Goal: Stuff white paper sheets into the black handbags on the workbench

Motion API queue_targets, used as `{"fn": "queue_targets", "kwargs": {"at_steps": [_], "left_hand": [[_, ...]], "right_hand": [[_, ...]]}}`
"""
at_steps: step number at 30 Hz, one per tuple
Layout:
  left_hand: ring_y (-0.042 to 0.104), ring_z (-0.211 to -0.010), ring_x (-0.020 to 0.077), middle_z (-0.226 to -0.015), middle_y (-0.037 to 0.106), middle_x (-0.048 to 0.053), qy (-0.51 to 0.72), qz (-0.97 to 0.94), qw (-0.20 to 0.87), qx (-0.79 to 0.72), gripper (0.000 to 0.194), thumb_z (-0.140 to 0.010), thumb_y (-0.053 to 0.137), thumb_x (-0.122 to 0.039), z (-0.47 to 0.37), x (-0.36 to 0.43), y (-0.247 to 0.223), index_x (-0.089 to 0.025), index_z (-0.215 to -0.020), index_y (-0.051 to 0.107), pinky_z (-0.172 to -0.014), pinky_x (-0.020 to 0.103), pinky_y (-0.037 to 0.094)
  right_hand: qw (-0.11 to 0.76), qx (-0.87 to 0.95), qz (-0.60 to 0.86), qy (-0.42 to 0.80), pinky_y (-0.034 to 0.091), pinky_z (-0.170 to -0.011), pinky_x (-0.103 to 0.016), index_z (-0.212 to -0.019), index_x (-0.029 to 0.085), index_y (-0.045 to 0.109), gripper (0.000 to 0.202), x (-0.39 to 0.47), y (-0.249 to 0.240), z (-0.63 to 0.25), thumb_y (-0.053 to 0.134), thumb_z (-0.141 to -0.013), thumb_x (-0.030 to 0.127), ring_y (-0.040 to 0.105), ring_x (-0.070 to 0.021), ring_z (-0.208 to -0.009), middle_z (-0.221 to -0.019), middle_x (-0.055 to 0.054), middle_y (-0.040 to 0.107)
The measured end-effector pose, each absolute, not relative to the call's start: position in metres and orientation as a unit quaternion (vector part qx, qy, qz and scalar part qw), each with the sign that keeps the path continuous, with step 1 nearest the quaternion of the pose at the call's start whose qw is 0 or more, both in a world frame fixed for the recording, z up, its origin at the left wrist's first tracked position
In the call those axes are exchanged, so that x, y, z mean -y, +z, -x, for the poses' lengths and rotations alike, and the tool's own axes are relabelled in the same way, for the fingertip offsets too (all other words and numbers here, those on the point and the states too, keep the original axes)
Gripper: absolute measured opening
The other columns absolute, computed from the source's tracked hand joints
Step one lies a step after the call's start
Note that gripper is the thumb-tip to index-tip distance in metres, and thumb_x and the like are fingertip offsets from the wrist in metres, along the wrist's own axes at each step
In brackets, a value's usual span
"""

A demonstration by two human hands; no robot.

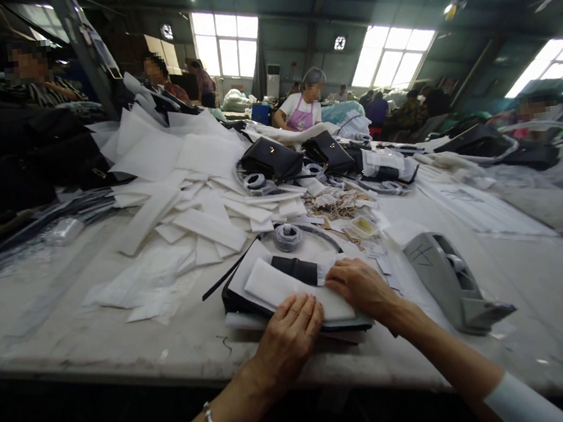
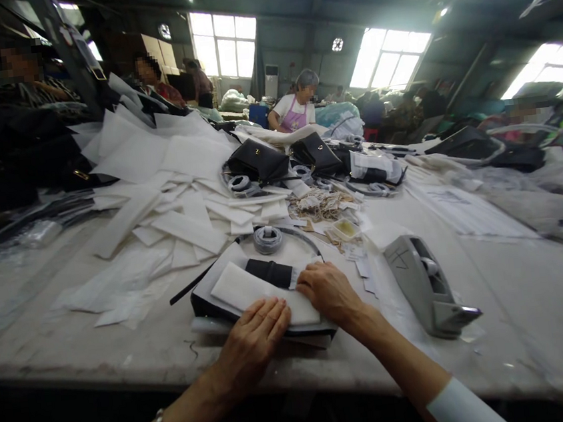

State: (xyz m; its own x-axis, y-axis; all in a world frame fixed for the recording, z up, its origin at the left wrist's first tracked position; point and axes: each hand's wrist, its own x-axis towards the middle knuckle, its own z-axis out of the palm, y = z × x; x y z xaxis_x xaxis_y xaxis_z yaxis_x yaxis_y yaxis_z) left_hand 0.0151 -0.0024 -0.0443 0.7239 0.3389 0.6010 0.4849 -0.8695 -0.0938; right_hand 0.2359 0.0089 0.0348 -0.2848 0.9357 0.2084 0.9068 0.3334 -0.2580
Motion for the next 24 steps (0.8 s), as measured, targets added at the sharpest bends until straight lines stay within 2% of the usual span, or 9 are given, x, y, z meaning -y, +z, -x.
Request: {"fn": "queue_targets", "kwargs": {"at_steps": [3, 9, 13, 17, 24], "left_hand": [[0.057, -0.125, 0.0212, -0.131, 0.063, 0.013, -0.299, 0.918, 0.123, 0.230, 0.035, -0.102, 0.036, -0.016, -0.017, 0.003, -0.046, -0.011, -0.132, 0.054, -0.111, 0.039, 0.040], [0.059, -0.122, 0.0207, -0.124, 0.066, 0.012, -0.348, 0.900, 0.112, 0.239, 0.038, -0.104, 0.029, -0.015, -0.021, 0.005, -0.047, -0.010, -0.127, 0.059, -0.110, 0.037, 0.040], [0.059, -0.121, 0.0211, -0.128, 0.065, 0.010, -0.337, 0.901, 0.118, 0.246, 0.041, -0.106, 0.030, -0.020, -0.020, 0.007, -0.048, -0.017, -0.142, 0.049, -0.109, 0.039, 0.041], [0.058, -0.122, 0.0218, -0.131, 0.063, 0.009, -0.315, 0.906, 0.126, 0.253, 0.043, -0.105, 0.037, -0.023, -0.019, 0.007, -0.050, -0.024, -0.148, 0.042, -0.109, 0.040, 0.041], [0.057, -0.125, 0.0232, -0.131, 0.063, 0.009, -0.325, 0.906, 0.108, 0.250, 0.039, -0.103, 0.044, -0.022, -0.020, 0.006, -0.053, -0.027, -0.141, 0.052, -0.109, 0.042, 0.040]], "right_hand": [[0.260, 0.815, 0.512, 0.078, 0.053, -0.089, -0.034, -0.091, 0.024, 0.073, 0.013, 0.013, 0.039, -0.237, 0.061, -0.094, 0.025, 0.070, -0.0204, -0.090, -0.092, -0.005, 0.075], [0.302, 0.833, 0.461, 0.038, 0.052, -0.103, -0.037, -0.098, 0.023, 0.070, 0.016, 0.059, 0.023, -0.229, 0.056, -0.096, 0.016, 0.071, -0.0184, -0.097, -0.096, -0.004, 0.076], [0.356, 0.814, 0.459, -0.028, 0.054, -0.103, -0.044, -0.105, 0.024, 0.070, 0.022, 0.074, 0.011, -0.224, 0.059, -0.092, 0.011, 0.072, -0.0211, -0.100, -0.101, -0.005, 0.077], [0.364, 0.813, 0.452, -0.049, 0.050, -0.107, -0.045, -0.105, 0.024, 0.070, 0.024, 0.081, 0.011, -0.220, 0.062, -0.089, 0.008, 0.073, -0.0201, -0.097, -0.099, -0.003, 0.077], [0.361, 0.806, 0.462, -0.087, 0.047, -0.109, -0.046, -0.105, 0.022, 0.069, 0.025, 0.091, -0.002, -0.210, 0.062, -0.089, 0.005, 0.071, -0.0202, -0.102, -0.099, -0.004, 0.077]]}}
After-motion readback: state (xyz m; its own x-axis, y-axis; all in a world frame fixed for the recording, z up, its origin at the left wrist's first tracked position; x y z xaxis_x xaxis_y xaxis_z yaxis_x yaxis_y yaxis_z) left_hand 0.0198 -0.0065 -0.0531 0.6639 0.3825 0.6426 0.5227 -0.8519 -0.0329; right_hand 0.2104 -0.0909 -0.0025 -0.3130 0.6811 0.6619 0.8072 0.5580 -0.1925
